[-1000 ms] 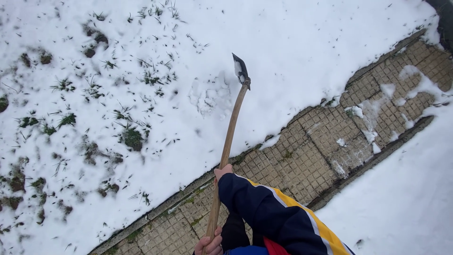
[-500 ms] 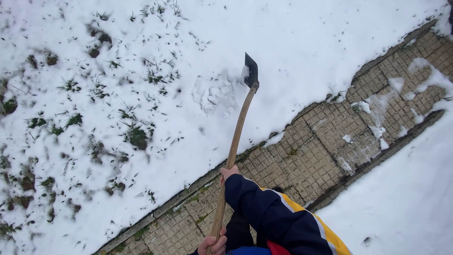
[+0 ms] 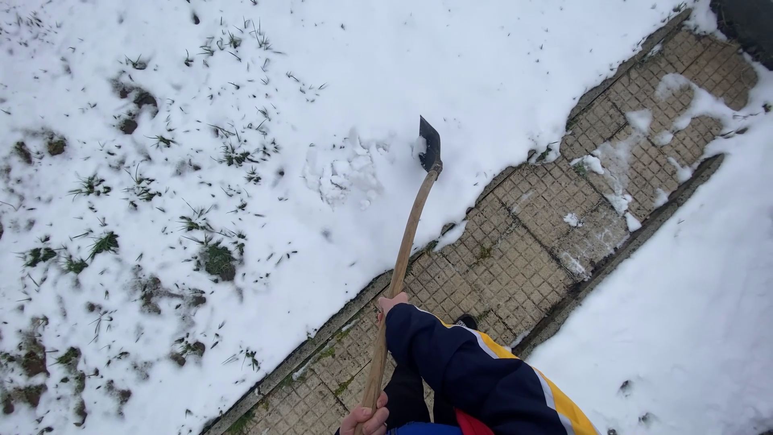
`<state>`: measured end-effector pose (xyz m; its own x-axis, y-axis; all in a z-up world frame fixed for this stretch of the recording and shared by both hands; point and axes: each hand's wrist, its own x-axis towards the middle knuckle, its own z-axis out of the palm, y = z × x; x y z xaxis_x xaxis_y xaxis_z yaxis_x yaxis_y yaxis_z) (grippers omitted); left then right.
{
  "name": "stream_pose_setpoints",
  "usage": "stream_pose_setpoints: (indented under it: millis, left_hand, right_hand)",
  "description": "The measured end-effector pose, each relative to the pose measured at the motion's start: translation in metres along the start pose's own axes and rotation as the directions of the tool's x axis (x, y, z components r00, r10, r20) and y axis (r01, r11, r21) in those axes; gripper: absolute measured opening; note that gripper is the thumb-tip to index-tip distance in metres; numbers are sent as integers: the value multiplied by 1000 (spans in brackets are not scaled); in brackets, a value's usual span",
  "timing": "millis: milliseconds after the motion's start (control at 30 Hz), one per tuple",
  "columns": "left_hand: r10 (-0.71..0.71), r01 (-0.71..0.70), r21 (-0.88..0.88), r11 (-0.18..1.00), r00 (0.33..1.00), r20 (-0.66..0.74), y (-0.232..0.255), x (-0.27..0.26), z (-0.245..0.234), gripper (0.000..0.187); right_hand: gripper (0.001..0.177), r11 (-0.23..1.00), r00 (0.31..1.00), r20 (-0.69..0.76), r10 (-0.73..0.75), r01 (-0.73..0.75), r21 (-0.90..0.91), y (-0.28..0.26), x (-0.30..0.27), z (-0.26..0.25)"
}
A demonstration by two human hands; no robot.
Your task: Clearing snow from a tiled walkway using a shovel
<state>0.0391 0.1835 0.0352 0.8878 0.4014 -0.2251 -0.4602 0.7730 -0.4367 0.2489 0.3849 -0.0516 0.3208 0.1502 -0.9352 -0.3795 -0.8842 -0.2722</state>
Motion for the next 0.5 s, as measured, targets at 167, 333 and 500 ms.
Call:
stream_pose_setpoints:
  millis: [167, 333, 500]
  left_hand:
    - [-10, 10, 5, 1000, 990, 139, -12, 5, 34, 23]
    - [4, 43, -215, 976, 976, 215, -17, 9, 32, 21]
    - [3, 28, -172, 985, 984, 180, -12, 9, 30, 18]
  right_hand:
    - [33, 997, 999, 23, -22, 20, 75, -8, -19, -5]
    - [34, 977, 999, 39, 28, -19, -212, -24, -14, 1]
    - [37, 876, 993, -6, 114, -103, -470, 33, 116, 42]
